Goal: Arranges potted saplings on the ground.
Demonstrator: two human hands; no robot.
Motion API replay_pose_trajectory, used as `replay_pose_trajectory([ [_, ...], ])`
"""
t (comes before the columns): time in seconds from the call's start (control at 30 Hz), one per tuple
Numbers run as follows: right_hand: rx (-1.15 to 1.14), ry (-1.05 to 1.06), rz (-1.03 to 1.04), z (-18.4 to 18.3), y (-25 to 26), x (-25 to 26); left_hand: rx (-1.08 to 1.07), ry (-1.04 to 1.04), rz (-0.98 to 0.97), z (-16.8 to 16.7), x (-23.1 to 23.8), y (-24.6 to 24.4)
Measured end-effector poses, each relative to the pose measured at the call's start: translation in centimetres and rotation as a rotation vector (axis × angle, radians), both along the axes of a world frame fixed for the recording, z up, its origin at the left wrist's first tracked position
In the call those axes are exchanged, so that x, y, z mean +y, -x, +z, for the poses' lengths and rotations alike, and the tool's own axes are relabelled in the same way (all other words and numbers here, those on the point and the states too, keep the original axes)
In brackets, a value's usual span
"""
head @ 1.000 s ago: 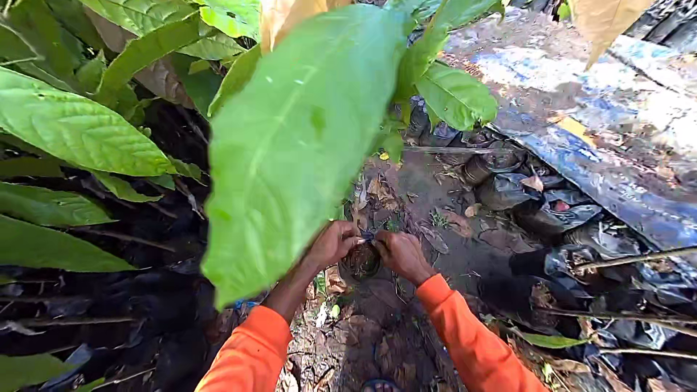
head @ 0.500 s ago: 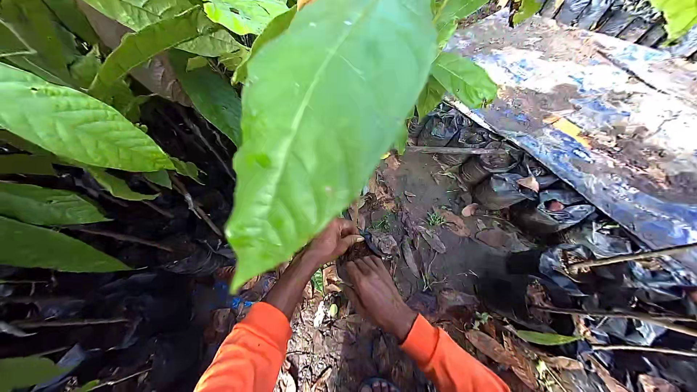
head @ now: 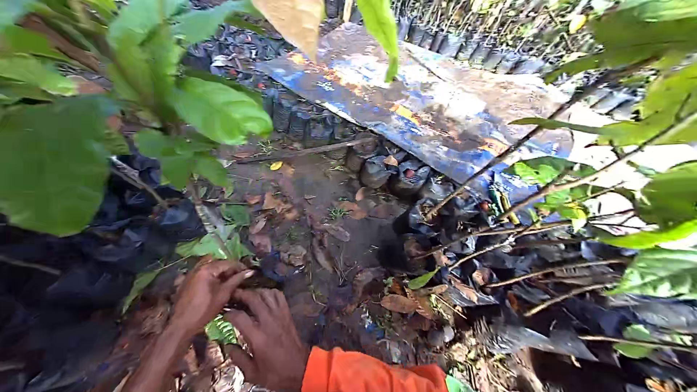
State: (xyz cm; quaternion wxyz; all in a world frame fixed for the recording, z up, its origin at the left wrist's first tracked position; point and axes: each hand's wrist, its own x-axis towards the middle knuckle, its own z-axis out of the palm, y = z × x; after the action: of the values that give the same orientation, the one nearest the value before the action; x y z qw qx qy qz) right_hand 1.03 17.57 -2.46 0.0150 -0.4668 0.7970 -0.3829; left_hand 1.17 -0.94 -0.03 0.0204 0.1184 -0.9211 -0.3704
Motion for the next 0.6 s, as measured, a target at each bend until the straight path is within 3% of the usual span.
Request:
replay_pose_trajectory([
  [0.07,0.055,0.126,-0.206,-1.6,0.2,1.6,0.03,0.013,0.02,-0.6,-0.3,0.0],
  [0.13,-0.093,0.133,-0.321,-3.5,1.1,2.9,0.039,0.019,0.059,-1.0,-0.5,0.1],
  [0.3,-0.686,0.039,-0.211,-6.0,3.7,1.9,0.02,-0.006,0.079,-1.2,-0.4,1.1],
  [0.6,-0.717,0.01,-0.138,-6.9,5.0,0.4,0.05,-0.09,0.102,-1.6,-0.6,0.6],
])
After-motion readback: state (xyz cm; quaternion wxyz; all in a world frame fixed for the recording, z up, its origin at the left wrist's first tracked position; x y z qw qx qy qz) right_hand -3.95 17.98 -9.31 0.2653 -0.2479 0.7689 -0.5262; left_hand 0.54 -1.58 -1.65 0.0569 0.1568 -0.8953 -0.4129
